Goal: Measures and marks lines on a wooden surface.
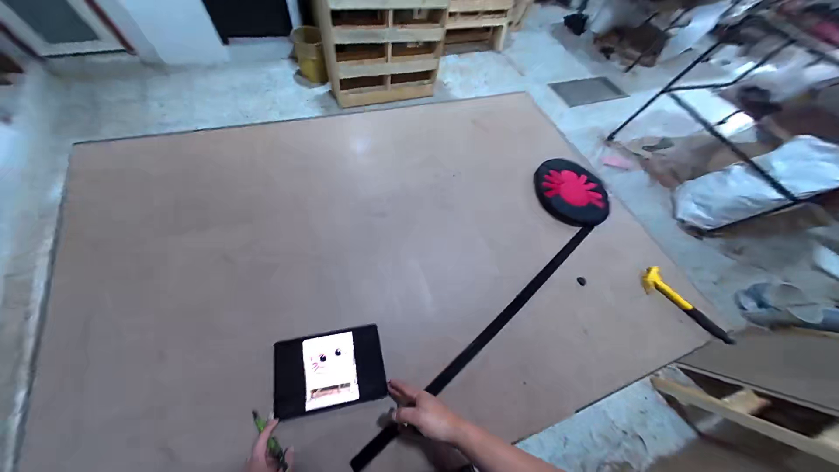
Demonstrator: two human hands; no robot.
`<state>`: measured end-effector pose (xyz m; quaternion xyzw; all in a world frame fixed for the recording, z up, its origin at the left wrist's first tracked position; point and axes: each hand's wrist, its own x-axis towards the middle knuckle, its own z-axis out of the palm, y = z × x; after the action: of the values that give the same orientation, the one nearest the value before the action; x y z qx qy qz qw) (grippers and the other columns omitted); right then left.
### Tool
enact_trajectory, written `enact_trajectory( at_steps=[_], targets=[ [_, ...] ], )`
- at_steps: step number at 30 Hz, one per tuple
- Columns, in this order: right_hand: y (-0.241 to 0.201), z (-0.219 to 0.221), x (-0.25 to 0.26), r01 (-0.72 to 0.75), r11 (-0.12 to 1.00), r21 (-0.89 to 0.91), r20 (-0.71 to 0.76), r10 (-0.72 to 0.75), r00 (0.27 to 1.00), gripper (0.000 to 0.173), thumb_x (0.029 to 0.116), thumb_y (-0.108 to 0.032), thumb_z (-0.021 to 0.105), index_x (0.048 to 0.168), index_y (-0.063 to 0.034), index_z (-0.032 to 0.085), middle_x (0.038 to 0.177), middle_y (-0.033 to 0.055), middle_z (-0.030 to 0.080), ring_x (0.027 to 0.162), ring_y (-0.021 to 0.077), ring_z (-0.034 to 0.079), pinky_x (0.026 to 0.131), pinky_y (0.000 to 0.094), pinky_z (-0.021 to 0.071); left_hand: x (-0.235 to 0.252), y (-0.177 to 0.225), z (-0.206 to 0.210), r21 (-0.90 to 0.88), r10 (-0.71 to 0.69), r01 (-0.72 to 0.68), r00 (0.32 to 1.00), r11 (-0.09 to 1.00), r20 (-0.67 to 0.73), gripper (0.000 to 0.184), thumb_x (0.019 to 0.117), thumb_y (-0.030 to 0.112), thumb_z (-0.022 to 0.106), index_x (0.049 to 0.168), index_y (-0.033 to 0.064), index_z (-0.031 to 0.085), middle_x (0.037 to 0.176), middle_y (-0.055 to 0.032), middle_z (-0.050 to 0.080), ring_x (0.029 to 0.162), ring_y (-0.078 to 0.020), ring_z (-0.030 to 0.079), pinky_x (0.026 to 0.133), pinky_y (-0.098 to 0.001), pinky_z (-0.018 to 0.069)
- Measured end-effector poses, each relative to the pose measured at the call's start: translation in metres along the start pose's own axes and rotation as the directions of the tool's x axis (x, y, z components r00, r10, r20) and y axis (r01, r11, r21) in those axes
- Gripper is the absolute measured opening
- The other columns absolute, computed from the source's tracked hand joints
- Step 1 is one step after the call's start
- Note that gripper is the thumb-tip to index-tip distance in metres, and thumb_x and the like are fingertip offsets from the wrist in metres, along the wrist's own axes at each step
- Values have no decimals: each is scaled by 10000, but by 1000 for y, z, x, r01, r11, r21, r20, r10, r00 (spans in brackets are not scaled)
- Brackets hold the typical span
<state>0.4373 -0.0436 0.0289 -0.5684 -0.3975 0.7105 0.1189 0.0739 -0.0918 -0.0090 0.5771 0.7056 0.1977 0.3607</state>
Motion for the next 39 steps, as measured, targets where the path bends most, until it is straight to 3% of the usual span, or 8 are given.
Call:
enact_trajectory(
  at_steps=[5, 8, 15, 22, 28, 33, 37, 39],
  targets=[
    [12, 15, -50, 170, 949, -265, 40, -166, 985, 736, 950, -375, 662, 1595, -170, 371, 1531, 4, 530, 1323, 129, 568, 1099, 395, 492, -62, 57, 11, 74, -28, 36, 995, 997, -101, 456, 984, 304, 613, 1341, 20, 627, 1273, -168, 688, 1125, -294, 692, 983, -506, 567],
    [9, 24, -75, 350, 881, -317, 168, -311, 935, 756, 952, -432, 648, 1613, -223, 346, 1524, -24, 535, 1200, 128, 629, 998, 409, 544, -94, 110, 29, -253, 50, -50, 999, 966, -8, 305, 1068, 230, 512, 1164, 17, 707, 990, -65, 775, 872, -163, 758, 815, -383, 652],
    [16, 31, -96, 638, 672, -376, 378, -517, 768, 767, 977, -477, 630, 1614, -175, 330, 1557, 47, 483, 1304, 141, 573, 1068, 391, 523, -135, 157, 70, -383, 127, -45, 973, 923, 192, 285, 1068, 252, 523, 1170, 39, 683, 1045, -77, 717, 956, -122, 689, 887, -344, 581],
    [16, 32, -98, 639, 643, -422, 437, -473, 765, 749, 984, -458, 613, 1613, -169, 326, 1596, 50, 435, 1374, 146, 521, 1118, 387, 482, -137, 149, 60, -552, 129, 113, 916, 826, 380, 245, 959, 121, 677, 1174, 26, 607, 889, -40, 710, 775, -143, 695, 733, -330, 603],
    [7, 48, -89, 551, 686, -475, 273, -481, 833, 705, 928, -356, 649, 1572, -189, 415, 1535, 42, 491, 1323, 142, 555, 1065, 402, 523, -86, 134, 20, -531, 173, 152, 841, 834, 512, 202, 920, 183, 731, 1020, 42, 627, 741, -16, 633, 619, -108, 608, 600, -282, 536],
    [7, 21, -72, 323, 725, -608, 48, -373, 927, 266, 914, -306, 647, 1140, -181, 709, 1116, -3, 686, 990, 143, 667, 852, 423, 578, -23, 104, -27, -343, 176, -50, 921, 938, 347, 115, 927, 161, 731, 1013, 105, 677, 813, -32, 674, 678, -153, 635, 631, -338, 565],
    [15, -15, -53, 277, 726, -629, 12, -347, 938, 238, 987, -418, 644, 961, -197, 729, 969, -35, 682, 891, 107, 661, 805, 395, 574, 21, 95, -39, -279, 179, -101, 946, 955, 270, 111, 921, 115, 732, 1016, 98, 677, 827, -26, 682, 730, -142, 652, 684, -355, 567],
    [15, -30, -43, 316, 690, -651, -2, -418, 909, 205, 1001, -396, 637, 993, -228, 753, 991, -74, 700, 919, 62, 669, 840, 361, 587, 38, 100, -38, -238, 117, -65, 970, 969, 215, 126, 930, 129, 751, 1032, 103, 683, 846, -32, 692, 759, -147, 663, 718, -379, 574]
  ],
)
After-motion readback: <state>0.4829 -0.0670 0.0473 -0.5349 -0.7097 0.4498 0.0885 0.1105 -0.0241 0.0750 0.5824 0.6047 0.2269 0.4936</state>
